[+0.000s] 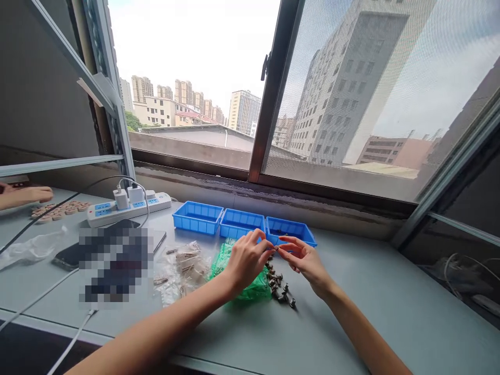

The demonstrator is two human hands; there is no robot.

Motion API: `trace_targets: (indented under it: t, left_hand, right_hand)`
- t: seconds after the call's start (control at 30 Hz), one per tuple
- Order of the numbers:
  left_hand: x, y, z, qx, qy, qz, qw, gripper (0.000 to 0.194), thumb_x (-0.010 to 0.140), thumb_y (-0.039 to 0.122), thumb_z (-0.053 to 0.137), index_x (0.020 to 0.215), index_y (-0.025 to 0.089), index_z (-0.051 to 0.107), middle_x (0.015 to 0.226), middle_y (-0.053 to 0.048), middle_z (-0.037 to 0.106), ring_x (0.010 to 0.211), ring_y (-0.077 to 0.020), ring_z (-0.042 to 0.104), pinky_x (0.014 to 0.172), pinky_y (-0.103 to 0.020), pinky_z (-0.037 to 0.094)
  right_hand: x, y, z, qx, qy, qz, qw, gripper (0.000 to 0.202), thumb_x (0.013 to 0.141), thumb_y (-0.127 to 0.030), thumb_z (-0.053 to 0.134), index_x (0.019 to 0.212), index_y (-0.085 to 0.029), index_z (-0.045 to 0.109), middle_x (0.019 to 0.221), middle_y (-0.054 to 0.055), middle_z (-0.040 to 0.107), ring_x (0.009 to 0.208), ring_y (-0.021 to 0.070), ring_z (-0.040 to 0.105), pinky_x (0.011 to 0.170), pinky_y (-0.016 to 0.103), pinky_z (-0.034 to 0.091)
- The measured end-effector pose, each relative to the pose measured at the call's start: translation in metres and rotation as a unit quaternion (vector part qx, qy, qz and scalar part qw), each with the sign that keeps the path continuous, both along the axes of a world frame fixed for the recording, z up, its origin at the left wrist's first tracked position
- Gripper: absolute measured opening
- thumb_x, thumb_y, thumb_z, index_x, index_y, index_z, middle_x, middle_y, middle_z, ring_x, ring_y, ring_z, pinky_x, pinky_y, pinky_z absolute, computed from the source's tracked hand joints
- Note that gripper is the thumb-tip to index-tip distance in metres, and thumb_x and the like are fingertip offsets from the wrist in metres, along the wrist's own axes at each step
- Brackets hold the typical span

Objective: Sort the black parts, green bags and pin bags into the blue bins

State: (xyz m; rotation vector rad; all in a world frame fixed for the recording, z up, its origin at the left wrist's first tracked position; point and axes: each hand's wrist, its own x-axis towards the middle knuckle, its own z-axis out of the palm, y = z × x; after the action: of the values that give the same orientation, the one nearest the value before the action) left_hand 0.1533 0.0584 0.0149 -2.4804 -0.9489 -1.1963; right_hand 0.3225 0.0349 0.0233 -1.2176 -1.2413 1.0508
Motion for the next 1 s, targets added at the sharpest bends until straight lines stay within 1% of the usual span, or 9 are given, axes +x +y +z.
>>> trace_targets:
  t: [0.1, 0.17, 0.23, 0.3, 0.4, 0.53, 0.67, 0.83, 1.0]
  left_hand:
    - [-0.001, 0.001, 0.002, 0.007, -0.014, -0.005, 1.0, 0.011, 0.089, 0.027, 0.059, 0.092, 0.019, 0.064, 0.092, -0.004, 0.061, 0.076, -0.0177, 0.063, 0.063, -0.029, 0.052]
    - [-0.001, 0.0, 0.003, 0.01, -0.013, -0.022, 1.0, 0.011, 0.089, 0.027, 0.058, 0.098, 0.02, 0.063, 0.094, -0.002, 0.061, 0.075, -0.0146, 0.064, 0.062, -0.025, 0.052]
    - [0.0, -0.001, 0.005, 0.013, -0.008, -0.042, 0.999, 0.011, 0.09, 0.026, 0.058, 0.099, 0.022, 0.062, 0.096, -0.001, 0.061, 0.07, -0.0111, 0.063, 0.06, -0.021, 0.051]
    - [0.001, -0.003, 0.006, 0.016, -0.006, -0.055, 0.998, 0.009, 0.09, 0.026, 0.057, 0.097, 0.023, 0.063, 0.098, -0.001, 0.06, 0.068, -0.0098, 0.063, 0.059, -0.02, 0.051]
    - [0.001, -0.003, 0.008, 0.026, -0.014, -0.061, 0.998, 0.011, 0.092, 0.026, 0.054, 0.097, 0.022, 0.063, 0.098, -0.002, 0.061, 0.07, -0.0113, 0.064, 0.06, -0.021, 0.051]
    - [-0.001, -0.002, 0.009, 0.059, -0.037, -0.059, 0.996, 0.016, 0.095, 0.03, 0.048, 0.098, 0.021, 0.061, 0.097, -0.003, 0.061, 0.07, -0.0121, 0.064, 0.058, -0.022, 0.051]
    - [-0.001, -0.002, 0.009, 0.062, -0.035, -0.052, 0.996, 0.022, 0.097, 0.033, 0.043, 0.107, 0.02, 0.057, 0.096, -0.004, 0.062, 0.072, -0.0131, 0.065, 0.057, -0.022, 0.052]
    - [0.0, -0.003, 0.009, 0.05, -0.008, -0.05, 0.997, 0.024, 0.099, 0.033, 0.038, 0.109, 0.021, 0.056, 0.098, -0.004, 0.061, 0.072, -0.0122, 0.066, 0.058, -0.021, 0.052]
    - [0.0, -0.001, 0.01, 0.062, -0.02, -0.055, 0.996, 0.031, 0.099, 0.039, 0.034, 0.109, 0.019, 0.055, 0.097, -0.005, 0.061, 0.073, -0.013, 0.066, 0.055, -0.021, 0.051]
  right_hand:
    - [0.001, -0.002, 0.0, -0.011, 0.026, 0.005, 1.0, 0.063, 0.046, -0.056, 0.083, 0.095, -0.02, 0.066, 0.075, 0.002, 0.07, 0.042, 0.0041, 0.034, 0.041, 0.023, 0.024]
    - [0.002, -0.002, -0.002, -0.016, 0.046, 0.021, 0.999, 0.062, 0.049, -0.054, 0.084, 0.098, -0.021, 0.066, 0.073, 0.0, 0.069, 0.042, 0.0043, 0.034, 0.042, 0.023, 0.023]
    - [0.003, -0.001, -0.004, -0.021, 0.067, 0.034, 0.997, 0.061, 0.05, -0.051, 0.085, 0.1, -0.023, 0.066, 0.071, -0.001, 0.068, 0.042, 0.0043, 0.034, 0.042, 0.023, 0.021]
    - [0.003, 0.0, -0.005, -0.026, 0.086, 0.04, 0.995, 0.061, 0.048, -0.05, 0.086, 0.1, -0.023, 0.066, 0.068, -0.002, 0.067, 0.043, 0.0042, 0.033, 0.043, 0.023, 0.02]
    - [0.003, 0.0, -0.005, -0.03, 0.104, 0.043, 0.993, 0.062, 0.046, -0.049, 0.087, 0.099, -0.023, 0.067, 0.062, -0.005, 0.061, 0.044, 0.0043, 0.032, 0.044, 0.023, 0.019]
    - [0.002, -0.002, -0.003, -0.039, 0.11, 0.044, 0.992, 0.062, 0.047, -0.05, 0.087, 0.1, -0.022, 0.068, 0.053, -0.008, 0.051, 0.045, 0.0042, 0.027, 0.045, 0.023, 0.018]
    - [0.0, -0.005, -0.003, -0.047, 0.123, 0.053, 0.99, 0.059, 0.048, -0.049, 0.088, 0.098, -0.022, 0.069, 0.051, -0.01, 0.044, 0.046, 0.0041, 0.024, 0.046, 0.023, 0.016]
    - [-0.002, -0.006, 0.004, -0.061, 0.186, 0.037, 0.98, 0.059, 0.041, -0.042, 0.091, 0.093, -0.025, 0.07, 0.054, -0.009, 0.043, 0.046, 0.0039, 0.022, 0.044, 0.022, 0.014]
    - [-0.002, -0.007, 0.01, -0.08, 0.219, 0.031, 0.972, 0.055, 0.039, -0.039, 0.092, 0.088, -0.025, 0.071, 0.059, -0.007, 0.049, 0.048, 0.0038, 0.022, 0.044, 0.022, 0.014]
